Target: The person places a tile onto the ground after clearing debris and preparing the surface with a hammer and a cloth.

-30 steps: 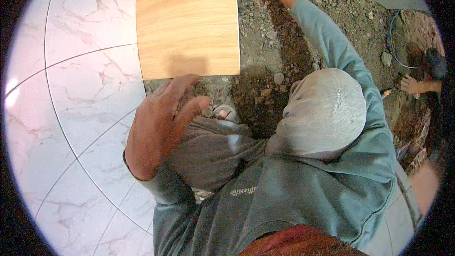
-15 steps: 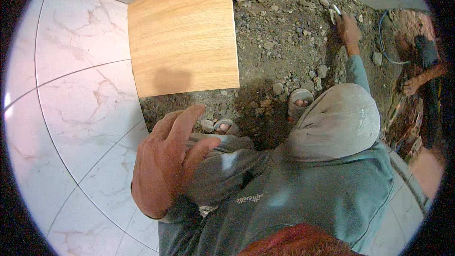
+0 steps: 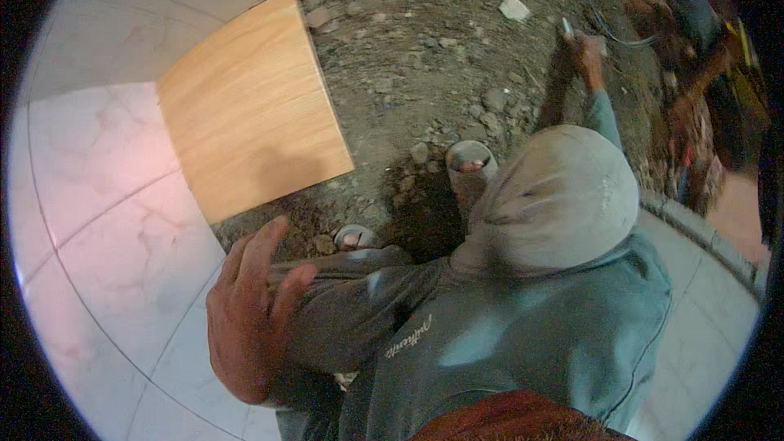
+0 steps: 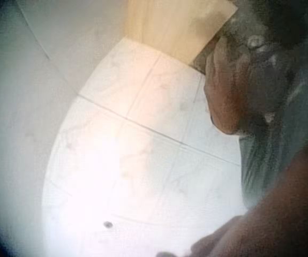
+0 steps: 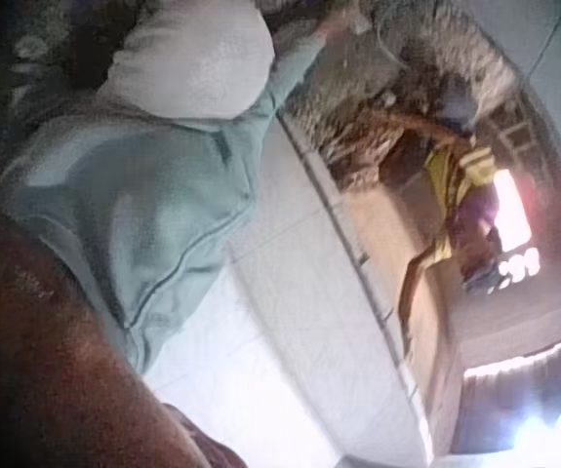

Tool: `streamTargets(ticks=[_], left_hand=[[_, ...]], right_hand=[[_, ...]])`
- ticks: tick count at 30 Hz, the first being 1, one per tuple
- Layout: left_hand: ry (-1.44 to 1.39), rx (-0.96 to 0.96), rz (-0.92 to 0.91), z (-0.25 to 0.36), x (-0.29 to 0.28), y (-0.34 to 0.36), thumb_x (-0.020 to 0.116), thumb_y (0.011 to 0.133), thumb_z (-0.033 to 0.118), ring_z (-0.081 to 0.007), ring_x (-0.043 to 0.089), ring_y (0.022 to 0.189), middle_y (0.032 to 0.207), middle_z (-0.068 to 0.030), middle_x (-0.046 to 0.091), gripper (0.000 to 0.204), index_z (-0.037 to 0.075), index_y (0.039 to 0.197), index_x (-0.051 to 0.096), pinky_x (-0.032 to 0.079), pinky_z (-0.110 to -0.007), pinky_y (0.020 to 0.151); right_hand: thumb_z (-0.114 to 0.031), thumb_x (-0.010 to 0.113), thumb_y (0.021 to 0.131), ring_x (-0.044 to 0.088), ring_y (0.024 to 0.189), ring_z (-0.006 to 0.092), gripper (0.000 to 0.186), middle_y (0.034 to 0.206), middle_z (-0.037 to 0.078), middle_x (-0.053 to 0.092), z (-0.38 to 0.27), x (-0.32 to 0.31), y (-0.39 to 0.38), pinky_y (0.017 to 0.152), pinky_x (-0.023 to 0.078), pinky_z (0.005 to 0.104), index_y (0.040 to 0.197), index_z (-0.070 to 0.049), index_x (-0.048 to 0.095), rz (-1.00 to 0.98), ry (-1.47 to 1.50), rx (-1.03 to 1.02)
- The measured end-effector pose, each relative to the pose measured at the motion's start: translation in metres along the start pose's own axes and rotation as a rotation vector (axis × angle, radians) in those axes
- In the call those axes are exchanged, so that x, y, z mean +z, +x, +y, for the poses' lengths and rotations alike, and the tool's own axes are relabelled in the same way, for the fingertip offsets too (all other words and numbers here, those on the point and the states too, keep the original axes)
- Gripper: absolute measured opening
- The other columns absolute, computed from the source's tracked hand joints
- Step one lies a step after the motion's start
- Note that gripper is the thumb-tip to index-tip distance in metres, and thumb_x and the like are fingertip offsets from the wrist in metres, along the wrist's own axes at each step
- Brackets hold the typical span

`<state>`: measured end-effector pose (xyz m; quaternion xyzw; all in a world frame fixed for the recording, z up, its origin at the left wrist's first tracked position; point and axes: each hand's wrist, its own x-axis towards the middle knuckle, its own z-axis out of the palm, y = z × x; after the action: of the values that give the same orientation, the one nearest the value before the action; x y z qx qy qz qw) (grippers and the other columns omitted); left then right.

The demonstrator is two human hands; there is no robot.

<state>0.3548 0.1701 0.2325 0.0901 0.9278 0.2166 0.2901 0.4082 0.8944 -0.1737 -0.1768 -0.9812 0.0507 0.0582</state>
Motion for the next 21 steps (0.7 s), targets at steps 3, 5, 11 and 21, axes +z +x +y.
streamTargets(ticks=[3, 5, 11, 21], left_hand=[[0.036, 0.004, -0.003, 0.004, 0.002, 0.013, 0.075, 0.091, 0.032, -0.0439, 0.068, 0.103, 0.117, -0.0215, 0.069, 0.05, 0.004, 0.13, 0.062, 0.055, -0.049, 0.085], [-0.016, 0.107, -0.008, -0.013, -0.001, 0.021, 0.075, 0.091, 0.034, -0.0427, 0.068, 0.101, 0.115, -0.0201, 0.069, 0.05, 0.005, 0.13, 0.062, 0.056, -0.049, 0.084], [0.075, 0.126, 0.023, 0.002, 0.011, 0.015, 0.069, 0.095, 0.039, -0.0384, 0.069, 0.099, 0.11, -0.0169, 0.069, 0.047, 0.007, 0.127, 0.061, 0.056, -0.047, 0.08], [0.108, 0.217, -0.009, 0.004, 0.003, 0.009, 0.069, 0.095, 0.041, -0.0361, 0.069, 0.099, 0.108, -0.016, 0.069, 0.047, 0.008, 0.127, 0.06, 0.057, -0.046, 0.08]], right_hand=[[-0.032, 0.065, 0.099, 0.068, 0.092, 0.0436, 0.031, 0.106, 0.018, 0.072, 0.036, 0.006, -0.049, 0.078, 0.052, 0.0521, 0.115, -0.005, 0.068, -0.071, -0.005, 0.126], [-0.03, 0.067, 0.098, 0.067, 0.09, 0.0405, 0.026, 0.102, 0.015, 0.072, 0.081, -0.026, -0.074, 0.075, 0.05, 0.0487, 0.109, -0.007, 0.067, 0.076, -0.074, 0.032], [-0.029, 0.07, 0.099, 0.058, 0.079, 0.0238, 0.026, 0.086, 0.006, 0.062, -0.142, -0.101, 0.025, 0.069, 0.045, 0.038, 0.096, -0.005, 0.06, 0.233, 0.434, -0.028], [-0.021, 0.063, 0.102, 0.07, 0.093, 0.0214, 0.019, 0.101, 0.009, 0.069, -0.455, -0.062, 0.083, 0.079, 0.056, 0.0361, 0.112, -0.006, 0.059, -0.017, 1.036, -0.504]])
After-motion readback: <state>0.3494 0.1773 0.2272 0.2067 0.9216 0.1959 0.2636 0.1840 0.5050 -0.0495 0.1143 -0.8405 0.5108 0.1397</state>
